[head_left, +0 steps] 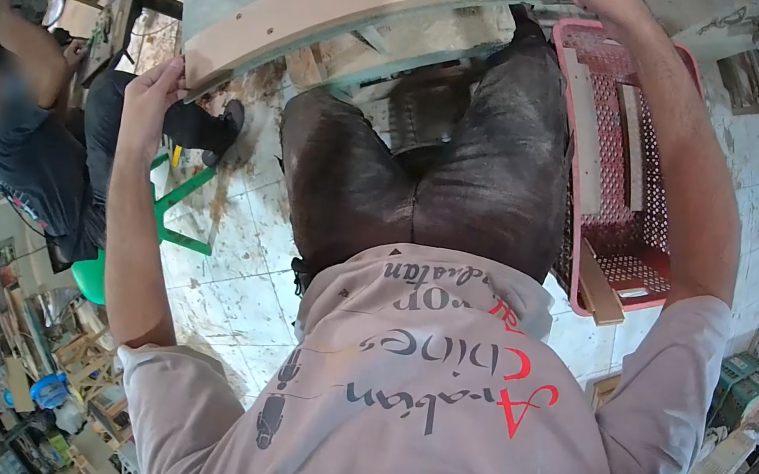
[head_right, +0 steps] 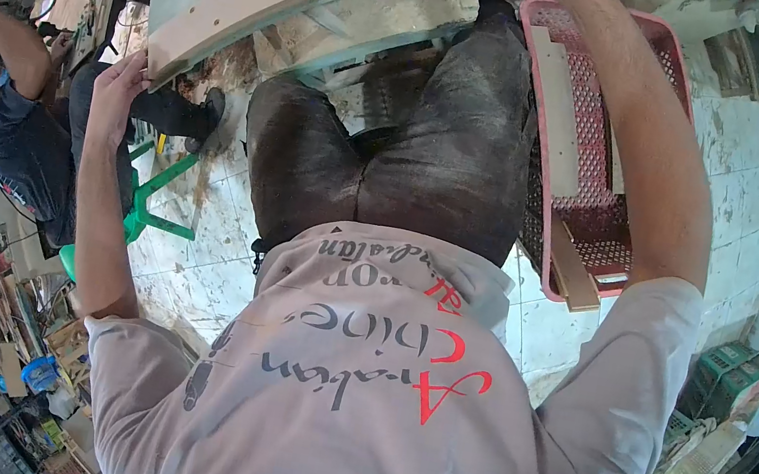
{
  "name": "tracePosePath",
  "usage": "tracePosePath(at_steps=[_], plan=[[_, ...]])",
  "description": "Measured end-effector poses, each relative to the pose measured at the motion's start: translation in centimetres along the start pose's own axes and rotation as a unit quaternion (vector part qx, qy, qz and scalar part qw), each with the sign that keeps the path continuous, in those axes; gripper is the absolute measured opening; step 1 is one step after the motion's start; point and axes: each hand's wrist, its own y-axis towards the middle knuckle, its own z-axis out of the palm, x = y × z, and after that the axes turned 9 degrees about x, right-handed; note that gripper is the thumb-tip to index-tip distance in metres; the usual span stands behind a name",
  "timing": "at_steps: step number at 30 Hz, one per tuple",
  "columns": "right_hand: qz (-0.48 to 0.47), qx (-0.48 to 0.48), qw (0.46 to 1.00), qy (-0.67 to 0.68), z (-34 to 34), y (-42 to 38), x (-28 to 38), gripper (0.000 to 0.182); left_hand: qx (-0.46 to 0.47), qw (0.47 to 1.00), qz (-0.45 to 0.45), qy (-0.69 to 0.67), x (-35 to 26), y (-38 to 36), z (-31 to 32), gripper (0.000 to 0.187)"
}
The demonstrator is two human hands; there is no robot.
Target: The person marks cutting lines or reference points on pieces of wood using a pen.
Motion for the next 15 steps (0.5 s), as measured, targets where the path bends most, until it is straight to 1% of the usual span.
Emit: tracePosePath(at_steps=[1,3,4,6,7,9,10,12,13,15], plan=[[-0.003,0.0,1.0,-0.001,0.3,-0.5,0.5,0.019,-0.003,1.0,0.002,0.0,0.0,0.0,-0.1,0.032],[0.034,-0.024,0.999,-0.008,0.7,-1.2,1.5,0.017,-0.009,1.0,-0.02,0.008,0.2,0.4,-0.1,0.03],[0.03,-0.024,0.999,-0.009,0.7,-1.0,1.3,0.017,-0.011,1.0,-0.018,0.007,0.3,0.5,-0.2,0.03],[-0.034,-0.011,0.999,0.02,0.9,-0.6,0.5,0.016,0.006,1.0,-0.013,-0.011,0.6,0.7,-0.4,0.028],[-0.035,-0.01,0.999,0.019,1.0,-0.6,0.4,0.016,0.004,1.0,-0.012,-0.011,0.6,0.7,-0.4,0.028],[-0.023,-0.022,0.997,0.073,1.3,-0.8,0.7,0.014,0.002,0.999,-0.013,-0.03,0.8,0.8,-0.3,0.027],[-0.024,-0.021,0.997,0.071,1.4,-1.0,1.0,0.014,0.0,0.999,-0.012,-0.032,0.8,0.8,-0.3,0.027],[-0.026,-0.057,0.99,0.126,2.0,-1.5,1.9,0.014,0.008,0.999,-0.014,-0.039,0.7,0.8,-0.2,0.025],[-0.027,-0.055,0.99,0.125,2.0,-1.7,2.3,0.014,0.006,0.999,-0.014,-0.041,0.7,0.8,-0.2,0.025],[0.088,-0.065,0.989,0.101,1.9,-1.9,2.9,0.015,0.006,0.999,-0.01,-0.046,0.6,0.7,-0.1,0.025]])
